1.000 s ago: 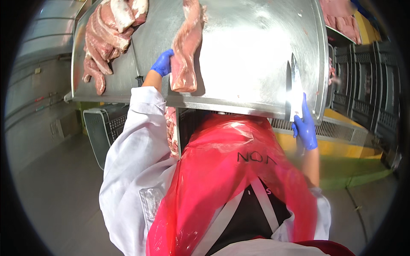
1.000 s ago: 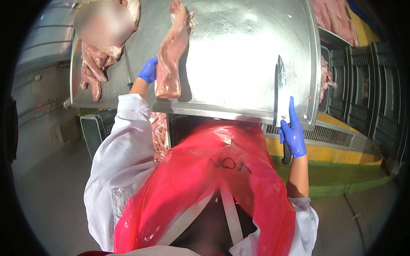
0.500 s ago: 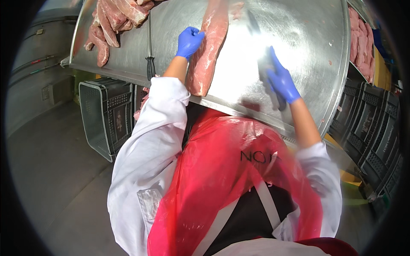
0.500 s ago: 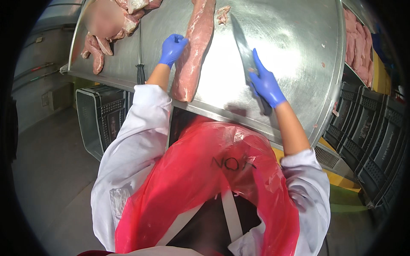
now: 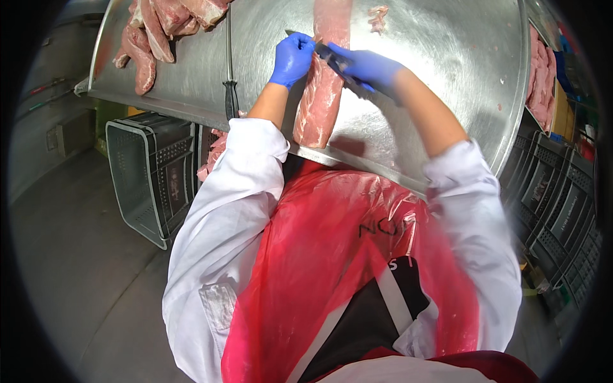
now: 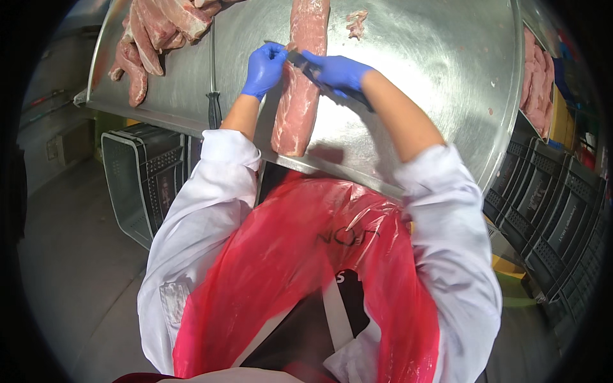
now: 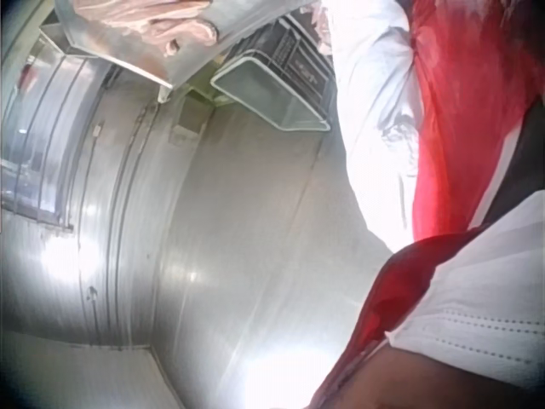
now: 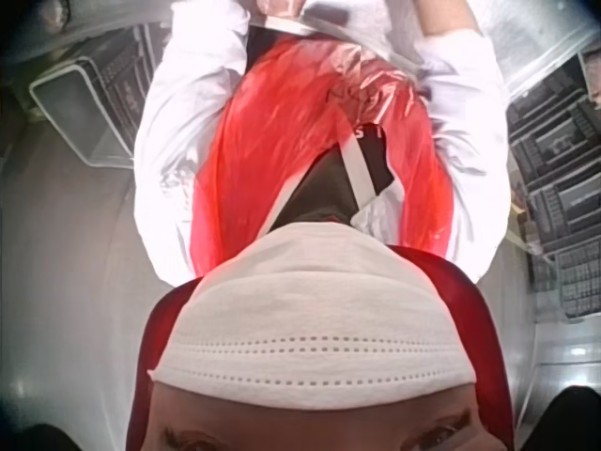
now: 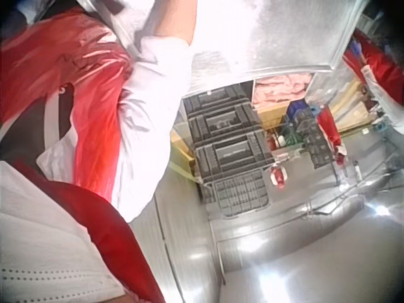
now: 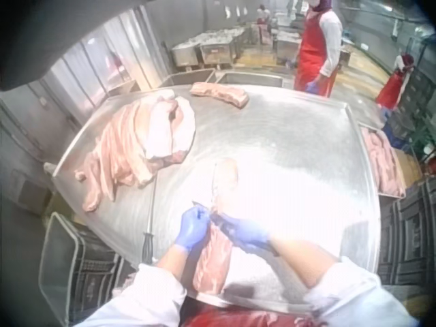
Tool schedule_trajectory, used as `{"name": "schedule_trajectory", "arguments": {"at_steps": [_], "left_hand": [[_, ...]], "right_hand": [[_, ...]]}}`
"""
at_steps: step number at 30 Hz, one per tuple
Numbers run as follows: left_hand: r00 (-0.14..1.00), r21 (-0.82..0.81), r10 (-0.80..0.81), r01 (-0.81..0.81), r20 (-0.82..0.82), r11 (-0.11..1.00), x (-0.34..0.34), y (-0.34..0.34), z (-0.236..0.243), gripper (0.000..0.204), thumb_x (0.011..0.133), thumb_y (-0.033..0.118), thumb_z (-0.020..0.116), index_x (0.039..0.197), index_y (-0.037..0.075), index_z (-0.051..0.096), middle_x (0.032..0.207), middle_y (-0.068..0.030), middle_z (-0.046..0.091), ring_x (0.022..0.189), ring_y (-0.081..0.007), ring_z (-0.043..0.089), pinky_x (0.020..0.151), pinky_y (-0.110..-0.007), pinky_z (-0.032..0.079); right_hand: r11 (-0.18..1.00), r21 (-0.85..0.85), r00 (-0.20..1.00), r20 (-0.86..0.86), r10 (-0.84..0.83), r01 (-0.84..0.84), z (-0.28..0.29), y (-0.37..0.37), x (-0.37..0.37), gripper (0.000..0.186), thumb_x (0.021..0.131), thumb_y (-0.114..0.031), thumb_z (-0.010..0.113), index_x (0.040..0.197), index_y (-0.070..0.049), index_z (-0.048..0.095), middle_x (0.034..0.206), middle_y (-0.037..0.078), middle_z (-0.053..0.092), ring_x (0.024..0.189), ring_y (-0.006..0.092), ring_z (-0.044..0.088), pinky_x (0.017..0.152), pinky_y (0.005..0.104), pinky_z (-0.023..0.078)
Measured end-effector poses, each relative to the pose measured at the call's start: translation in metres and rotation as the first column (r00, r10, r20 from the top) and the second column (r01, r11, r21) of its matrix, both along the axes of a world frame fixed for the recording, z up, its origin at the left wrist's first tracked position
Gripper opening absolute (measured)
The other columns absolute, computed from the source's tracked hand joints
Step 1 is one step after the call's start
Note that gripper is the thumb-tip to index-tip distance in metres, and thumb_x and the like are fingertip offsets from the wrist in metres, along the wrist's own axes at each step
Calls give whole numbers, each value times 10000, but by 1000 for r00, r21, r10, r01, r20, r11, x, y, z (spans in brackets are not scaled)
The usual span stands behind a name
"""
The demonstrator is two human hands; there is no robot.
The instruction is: The person uses a knife to trim fat and connective tissue from large cuts of raw meat on a stainless steel table. They repeatedly slice along the surface of the meat, separating the lean muscle from the fat layer, and place the trimmed pieces into a bin below the table.
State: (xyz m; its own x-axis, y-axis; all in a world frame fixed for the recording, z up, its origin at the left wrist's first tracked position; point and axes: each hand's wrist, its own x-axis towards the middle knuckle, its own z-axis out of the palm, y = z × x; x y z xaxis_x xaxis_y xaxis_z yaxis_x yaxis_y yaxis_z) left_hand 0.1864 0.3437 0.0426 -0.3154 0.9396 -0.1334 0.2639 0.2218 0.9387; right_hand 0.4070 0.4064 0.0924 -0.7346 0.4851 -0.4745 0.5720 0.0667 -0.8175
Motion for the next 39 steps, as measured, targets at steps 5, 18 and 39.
{"name": "schedule_trajectory", "arguments": {"at_steps": [5, 18, 39], "left_hand": [[990, 58, -51, 44, 130, 997, 0, -12, 10, 174, 906, 140, 731, 967, -19, 697, 785, -45, 706, 697, -104, 633, 666, -271, 528], [607, 198, -132, -42, 784, 979, -9, -77, 90, 111, 937, 73, 689, 1017, 0, 664, 873, -42, 672, 721, -97, 603, 657, -229, 463], [698, 584, -76, -528, 712, 616, -96, -379, 229, 195, 1026, 75, 470, 1194, -8, 524, 895, -26, 467, 899, -168, 465, 925, -386, 426]], "right_hand": [[990, -138, 994, 110, 18, -3, 49, -38, 41, 641, 1011, -99, 494, 1614, -193, 296, 770, 57, 615, 550, 110, 549, 525, 286, 502], [972, -58, 965, 116, 234, -228, 43, -115, 21, 688, 1024, -275, 409, 1642, -177, 124, 716, 113, 631, 539, 194, 581, 616, 347, 540], [786, -248, 788, 115, 605, -567, 100, -141, 100, 699, 988, -136, 482, 1627, -274, 234, 915, 138, 687, 624, 182, 639, 693, 341, 555]]}}
